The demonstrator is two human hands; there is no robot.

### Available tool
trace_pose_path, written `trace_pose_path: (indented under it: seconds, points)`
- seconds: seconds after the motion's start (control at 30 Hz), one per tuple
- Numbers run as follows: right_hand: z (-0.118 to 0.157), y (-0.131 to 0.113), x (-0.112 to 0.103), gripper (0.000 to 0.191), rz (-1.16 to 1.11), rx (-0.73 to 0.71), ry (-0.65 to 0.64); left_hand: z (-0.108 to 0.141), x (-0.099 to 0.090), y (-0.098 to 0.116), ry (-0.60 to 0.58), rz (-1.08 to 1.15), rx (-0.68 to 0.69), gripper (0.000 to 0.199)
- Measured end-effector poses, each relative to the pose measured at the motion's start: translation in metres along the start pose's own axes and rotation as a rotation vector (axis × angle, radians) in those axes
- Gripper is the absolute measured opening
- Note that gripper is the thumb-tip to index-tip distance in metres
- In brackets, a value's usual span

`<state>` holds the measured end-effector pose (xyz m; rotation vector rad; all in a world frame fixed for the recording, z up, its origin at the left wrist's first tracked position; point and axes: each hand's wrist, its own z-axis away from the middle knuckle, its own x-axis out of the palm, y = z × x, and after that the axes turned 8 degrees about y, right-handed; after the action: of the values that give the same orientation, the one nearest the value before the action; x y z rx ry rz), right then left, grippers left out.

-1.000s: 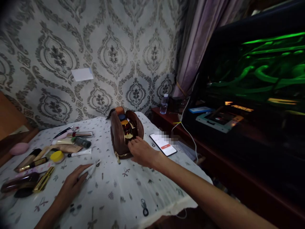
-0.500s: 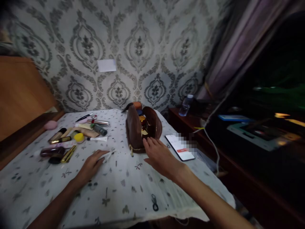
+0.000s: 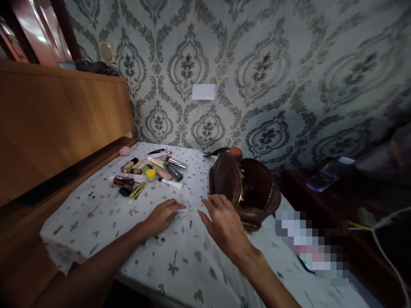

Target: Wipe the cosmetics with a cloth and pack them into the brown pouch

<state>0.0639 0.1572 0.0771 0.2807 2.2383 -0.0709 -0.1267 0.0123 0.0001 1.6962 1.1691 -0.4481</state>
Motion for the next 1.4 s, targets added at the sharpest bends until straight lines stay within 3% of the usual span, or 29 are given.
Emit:
trace_pose_path:
  seconds: [0.13,0.27,0.4,0.5,0.63,0.9,1.07,1.2,1.4]
  points:
    - [-0.013,-0.017,0.044,0.025,-0.260,0.070,-0.101,-0.002,-0.004,0.003,-0.029,-0.050,0.013,0.038]
    - [-0.030,-0.022,0.095,0.027,-0.518,0.274,-0.084,-0.002,-0.006,0.006,-0.051,-0.119,-0.005,0.031]
    - [-0.050,-0.026,0.131,0.031,-0.773,0.514,-0.086,-0.002,-0.011,0.008,0.074,-0.151,-0.117,0.030]
    - [-0.053,-0.034,0.146,0.034,-0.848,0.580,-0.022,-0.003,-0.018,0.009,0.178,-0.150,-0.207,0.032]
    - [-0.042,-0.045,0.153,0.036,-0.840,0.587,0.040,-0.004,-0.024,0.009,0.205,-0.154,-0.281,0.032]
    - [-0.033,-0.049,0.143,0.031,-0.784,0.510,0.013,-0.003,-0.026,0.008,0.192,-0.162,-0.295,0.026]
    - [-0.032,-0.049,0.144,0.030,-0.735,0.470,0.033,-0.005,-0.036,0.005,0.218,-0.206,-0.383,0.027]
    - [-0.032,-0.051,0.147,0.027,-0.735,0.483,0.036,-0.003,-0.067,-0.006,0.292,-0.302,-0.428,0.024]
    - [-0.033,-0.057,0.142,0.021,-0.671,0.498,0.029,0.019,-0.141,-0.055,0.632,-0.562,-0.531,0.032]
